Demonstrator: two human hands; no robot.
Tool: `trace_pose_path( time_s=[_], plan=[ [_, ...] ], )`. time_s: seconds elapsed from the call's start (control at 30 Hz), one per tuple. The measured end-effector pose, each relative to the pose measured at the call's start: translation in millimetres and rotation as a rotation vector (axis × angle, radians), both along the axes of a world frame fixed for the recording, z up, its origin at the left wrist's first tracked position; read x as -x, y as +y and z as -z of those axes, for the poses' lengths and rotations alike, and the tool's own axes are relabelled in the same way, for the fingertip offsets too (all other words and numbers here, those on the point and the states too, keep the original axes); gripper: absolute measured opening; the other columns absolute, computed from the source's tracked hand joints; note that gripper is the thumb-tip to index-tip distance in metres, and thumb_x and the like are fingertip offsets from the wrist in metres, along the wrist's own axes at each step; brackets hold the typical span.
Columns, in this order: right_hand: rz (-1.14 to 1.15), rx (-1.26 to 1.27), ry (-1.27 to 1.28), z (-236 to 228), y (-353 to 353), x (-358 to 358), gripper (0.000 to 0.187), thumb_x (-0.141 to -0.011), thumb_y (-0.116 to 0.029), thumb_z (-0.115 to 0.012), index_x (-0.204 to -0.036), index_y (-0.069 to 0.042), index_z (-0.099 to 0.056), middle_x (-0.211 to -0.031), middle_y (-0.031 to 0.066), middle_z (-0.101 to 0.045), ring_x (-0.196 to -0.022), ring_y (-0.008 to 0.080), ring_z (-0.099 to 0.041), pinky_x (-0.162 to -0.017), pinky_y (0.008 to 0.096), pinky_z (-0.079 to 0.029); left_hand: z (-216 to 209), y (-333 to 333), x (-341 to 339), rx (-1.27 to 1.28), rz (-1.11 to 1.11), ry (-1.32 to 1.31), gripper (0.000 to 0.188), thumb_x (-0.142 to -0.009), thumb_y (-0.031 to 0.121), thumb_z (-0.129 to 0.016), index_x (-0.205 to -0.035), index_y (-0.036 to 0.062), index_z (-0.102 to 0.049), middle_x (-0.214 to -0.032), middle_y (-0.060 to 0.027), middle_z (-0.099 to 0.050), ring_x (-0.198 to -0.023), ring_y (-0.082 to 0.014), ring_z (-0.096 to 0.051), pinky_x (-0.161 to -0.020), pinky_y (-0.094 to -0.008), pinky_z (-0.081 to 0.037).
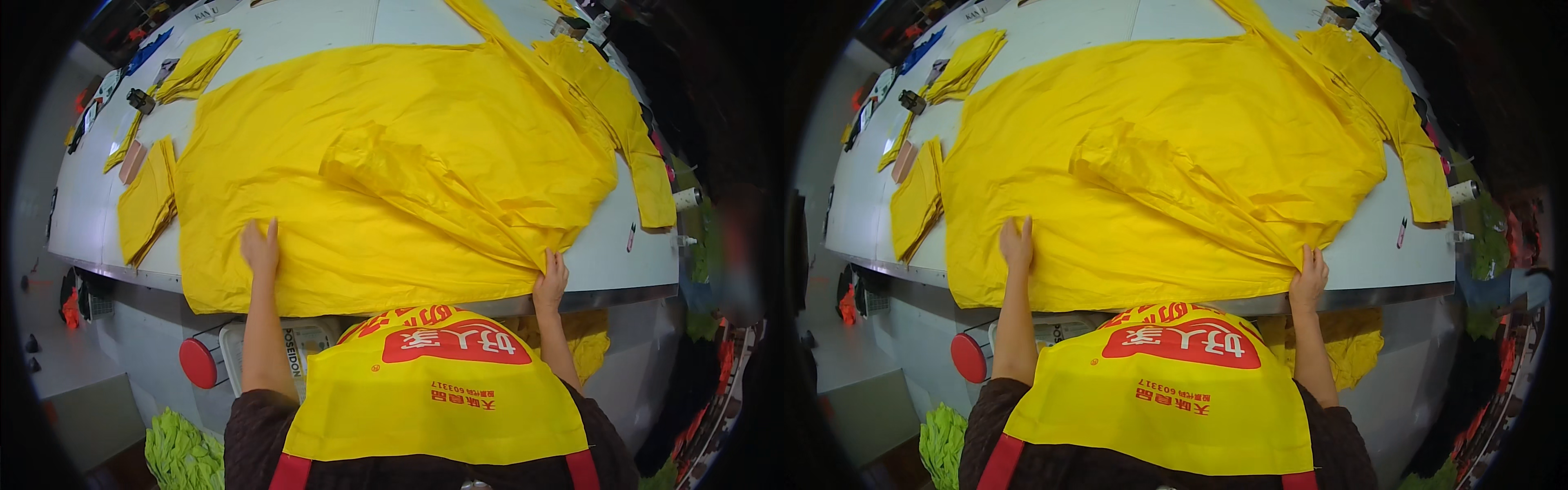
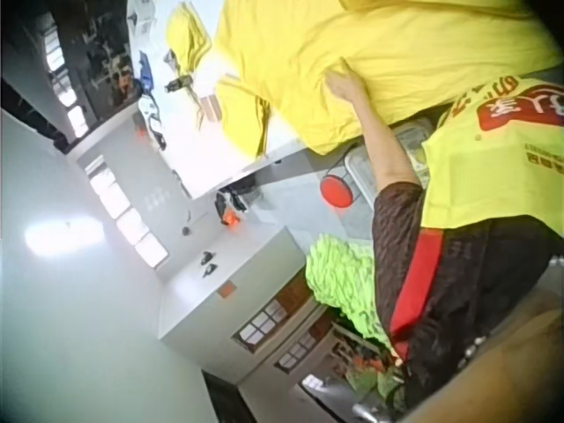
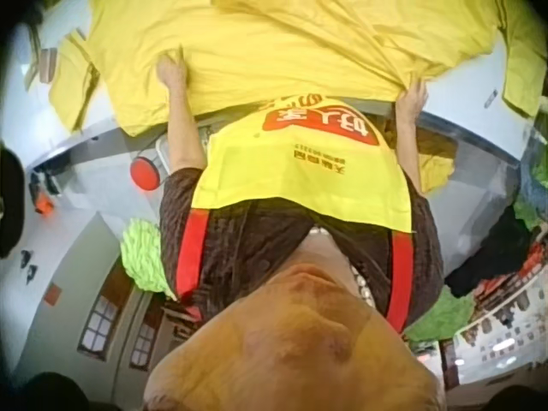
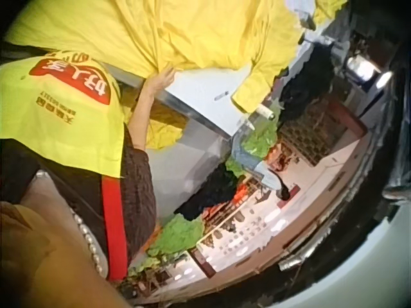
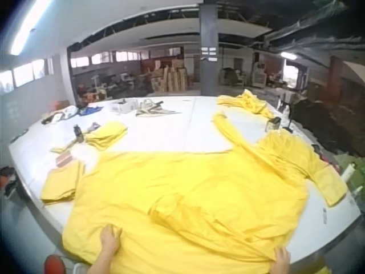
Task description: The person folds a yellow raincoat on a white table. They use a small tool to cut a tag, then fold the coat into a compact rectangle and place it in a stack.
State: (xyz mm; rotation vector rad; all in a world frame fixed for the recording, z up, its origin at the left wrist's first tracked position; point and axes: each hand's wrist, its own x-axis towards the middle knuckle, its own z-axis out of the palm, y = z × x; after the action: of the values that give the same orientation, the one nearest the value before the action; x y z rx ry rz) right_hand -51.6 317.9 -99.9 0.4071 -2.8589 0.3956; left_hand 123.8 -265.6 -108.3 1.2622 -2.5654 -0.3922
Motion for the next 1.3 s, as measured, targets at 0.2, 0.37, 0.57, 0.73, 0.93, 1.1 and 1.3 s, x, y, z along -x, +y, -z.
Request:
trace_pose_path(
  time_s=[0.2, 0.37, 0.57, 0.73, 0.93, 1.1, 1.3],
  plan=[
    [-0.079, 0.038, -0.024, -3, 16, 6, 0.056, -0.071, 0.007, -0.051, -0.126, -0.007, -0.047, -0.126, 0.0186, -0.044, -0.109, 0.0388, -0.043, -0.093, 0.0432, -0.037, -81, 49, 166, -0.342, 0.219, 0.501, 0.066, -0.078, 0.041, -0.067, -0.121, -0.0059, -0.050, -0.106, -0.0163, -0.060, -0.090, -0.0228, -0.060, -0.074, -0.0292, -0.048],
    [-0.060, 0.082, -0.021, -4, 13, 9, 0.062, -0.070, 0.007, -0.049, -0.130, -0.008, -0.044, -0.133, 0.0207, -0.039, -0.114, 0.0393, -0.040, -0.098, 0.0424, -0.033, -128, 79, 193, -0.824, 0.300, 0.250, 0.051, -0.073, 0.028, -0.072, -0.110, -0.0036, -0.057, -0.090, -0.0072, -0.058, -0.069, -0.0128, -0.054, -0.054, -0.0236, -0.045],
    [-0.079, -0.131, -0.248, -30, 17, -1, 0.065, -0.069, 0.000, -0.056, -0.132, -0.010, -0.042, -0.140, 0.0163, -0.031, -0.120, 0.0357, -0.036, -0.099, 0.0440, -0.032, -155, 101, 38, -0.665, 0.418, 0.763, 0.005, -0.084, -0.001, -0.055, -0.088, -0.0017, -0.059, -0.077, -0.0003, -0.056, -0.072, -0.0084, -0.049, -0.064, -0.0227, -0.039],
    [-0.485, -0.027, -0.585, -60, 58, 57, 0.046, -0.076, -0.025, -0.066, -0.116, -0.006, -0.055, -0.119, 0.0160, -0.054, -0.102, 0.0326, -0.052, -0.090, 0.0387, -0.040, -45, 105, -86, -0.737, 0.345, 0.271, 0.013, -0.078, 0.001, -0.058, -0.091, -0.0001, -0.056, -0.083, -0.0010, -0.059, -0.078, -0.0098, -0.053, -0.068, -0.0244, -0.042],
    [-0.197, 0.083, 0.292, -85, 96, 222, 0.022, -0.087, -0.021, -0.053, -0.093, -0.002, -0.061, -0.092, 0.0165, -0.062, -0.086, 0.0332, -0.058, -0.076, 0.0425, -0.045, -56, 106, -79, -0.883, 0.267, 0.292, 0.017, -0.077, 0.002, -0.059, -0.094, 0.0014, -0.056, -0.086, -0.0008, -0.057, -0.082, -0.0097, -0.053, -0.071, -0.0246, -0.042],
    [-0.247, -0.436, -0.066, -58, 97, 299, 0.024, -0.089, -0.027, -0.050, -0.091, -0.006, -0.061, -0.089, 0.0148, -0.063, -0.085, 0.0339, -0.058, -0.073, 0.0447, -0.045, -103, 128, -22, -0.881, 0.047, 0.437, 0.029, -0.092, 0.026, -0.050, -0.074, 0.0028, -0.052, -0.068, 0.0006, -0.049, -0.060, -0.0078, -0.045, -0.055, -0.0229, -0.041],
    [-0.094, -0.321, -0.053, -22, 101, 312, 0.029, -0.093, -0.029, -0.045, -0.086, -0.004, -0.059, -0.083, 0.0167, -0.062, -0.075, 0.0372, -0.057, -0.064, 0.0466, -0.044, -73, 123, -48, -0.223, 0.065, 0.522, 0.025, -0.093, 0.017, -0.050, -0.072, 0.0030, -0.049, -0.068, 0.0007, -0.044, -0.062, -0.0100, -0.039, -0.056, -0.0258, -0.036]
  ],
)
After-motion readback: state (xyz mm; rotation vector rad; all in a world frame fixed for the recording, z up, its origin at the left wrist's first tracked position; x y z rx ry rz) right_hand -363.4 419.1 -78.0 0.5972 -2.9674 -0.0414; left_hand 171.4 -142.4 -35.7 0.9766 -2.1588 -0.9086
